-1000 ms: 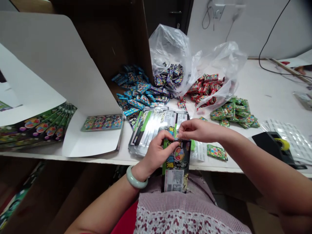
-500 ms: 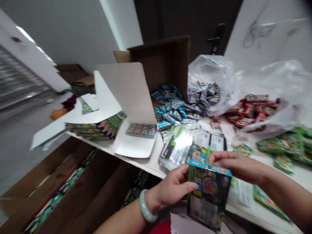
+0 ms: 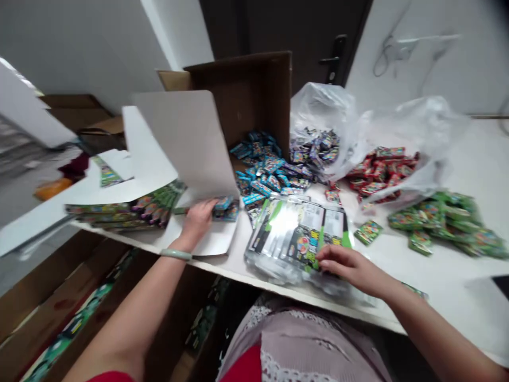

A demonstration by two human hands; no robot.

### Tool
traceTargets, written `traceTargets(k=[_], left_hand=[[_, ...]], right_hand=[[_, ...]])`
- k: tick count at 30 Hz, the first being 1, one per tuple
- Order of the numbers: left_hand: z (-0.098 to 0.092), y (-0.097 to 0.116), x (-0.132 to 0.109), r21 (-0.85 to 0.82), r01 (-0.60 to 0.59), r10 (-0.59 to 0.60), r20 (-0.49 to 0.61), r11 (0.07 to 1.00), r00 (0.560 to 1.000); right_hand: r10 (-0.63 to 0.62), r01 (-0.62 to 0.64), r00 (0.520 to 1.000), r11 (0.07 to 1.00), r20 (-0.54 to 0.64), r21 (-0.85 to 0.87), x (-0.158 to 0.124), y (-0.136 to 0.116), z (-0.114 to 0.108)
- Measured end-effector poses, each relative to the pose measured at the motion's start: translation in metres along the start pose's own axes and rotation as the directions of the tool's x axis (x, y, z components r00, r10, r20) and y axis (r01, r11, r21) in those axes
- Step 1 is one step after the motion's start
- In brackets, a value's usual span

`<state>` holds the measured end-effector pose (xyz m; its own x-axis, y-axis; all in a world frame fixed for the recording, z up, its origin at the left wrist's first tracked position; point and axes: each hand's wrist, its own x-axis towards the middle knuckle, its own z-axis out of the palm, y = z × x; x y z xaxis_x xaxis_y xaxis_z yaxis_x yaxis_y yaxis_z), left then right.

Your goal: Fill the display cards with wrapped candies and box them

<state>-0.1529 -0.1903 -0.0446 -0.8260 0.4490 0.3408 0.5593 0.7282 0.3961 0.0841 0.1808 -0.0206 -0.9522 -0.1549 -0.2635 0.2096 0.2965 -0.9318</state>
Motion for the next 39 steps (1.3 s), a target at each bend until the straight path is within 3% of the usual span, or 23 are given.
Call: traceTargets(k=[2,5,6,8,10,12,15,18,20,22,24,26,29,32,34,36,39], left_hand=[[0.016,-0.007,0.001,-0.009,-0.023,0.024,0.083,1.0,0.996],[0.025,-0.017,0.003,-0.01,-0.041,0.042,0.195,0.999,0.98],[0.025,-0.017,0.004,0.01,-0.037,0.034,0.208,0.999,0.978],[0.023,-0.003,0.006,0.05,-0.035,0.028,0.13,0.998,0.991],[0.025,0.033,0.007,0.054,-0.07,0.072,-0.026,0.996,0.997],[0.036,0.085,0.007,-0.019,-0.148,0.147,-0.046,0.989,0.988],[0.065,0.16,0.002,-0.08,-0.272,0.283,0.226,0.959,0.932],[0.089,0.192,-0.008,0.013,-0.229,0.211,0.34,0.973,0.916],[0.095,0.188,-0.011,0.037,-0.205,0.18,0.343,0.978,0.922],[0.094,0.175,-0.008,-0.023,-0.231,0.227,0.302,0.973,0.926],[0.089,0.166,-0.001,-0.138,-0.274,0.301,0.242,0.952,0.922],[0.083,0.173,0.008,-0.264,-0.303,0.362,0.214,0.916,0.907],[0.086,0.214,0.022,-0.41,-0.35,0.478,0.27,0.842,0.836],[0.108,0.277,0.033,-0.447,-0.454,0.626,0.397,0.771,0.671],[0.129,0.314,0.036,-0.389,-0.485,0.621,0.504,0.783,0.6],[0.151,0.341,0.036,-0.334,-0.471,0.573,0.563,0.817,0.595],[0.177,0.36,0.034,-0.31,-0.416,0.516,0.587,0.855,0.624]], right_hand=[[-0.019,0.019,1.0,1.0,-0.012,-0.025,-0.006,0.002,0.005],[-0.025,0.024,1.0,0.998,-0.016,-0.053,-0.016,0.007,-0.002],[-0.032,0.03,0.999,0.998,-0.039,-0.06,-0.018,0.009,-0.008],[-0.061,0.043,0.984,0.994,-0.17,-0.105,-0.015,0.013,-0.025],[-0.121,0.037,0.928,0.971,-0.352,-0.235,0.002,0.015,-0.043],[-0.22,0.031,0.878,0.912,-0.424,-0.409,0.031,0.011,-0.053],[-0.307,0.081,0.892,0.83,-0.331,-0.553,0.075,-0.006,-0.049],[-0.342,0.116,0.893,0.803,-0.292,-0.585,0.09,-0.016,-0.04],[-0.403,0.166,0.864,0.793,-0.301,-0.585,0.075,-0.008,-0.043],[-0.391,0.13,0.831,0.828,-0.396,-0.546,0.041,0.01,-0.057],[-0.226,-0.071,0.792,0.888,-0.568,-0.453,-0.007,0.036,-0.077],[-0.026,-0.311,0.72,0.881,-0.694,-0.356,-0.055,0.061,-0.095],[0.108,-0.453,0.683,0.839,-0.722,-0.303,-0.103,0.09,-0.107],[0.17,-0.531,0.64,0.803,-0.749,-0.272,-0.118,0.105,-0.097],[0.193,-0.575,0.608,0.776,-0.77,-0.26,-0.118,0.111,-0.087],[0.219,-0.591,0.594,0.772,-0.774,-0.235,-0.116,0.117,-0.08],[0.253,-0.544,0.592,0.826,-0.765,-0.148,-0.116,0.126,-0.078]])
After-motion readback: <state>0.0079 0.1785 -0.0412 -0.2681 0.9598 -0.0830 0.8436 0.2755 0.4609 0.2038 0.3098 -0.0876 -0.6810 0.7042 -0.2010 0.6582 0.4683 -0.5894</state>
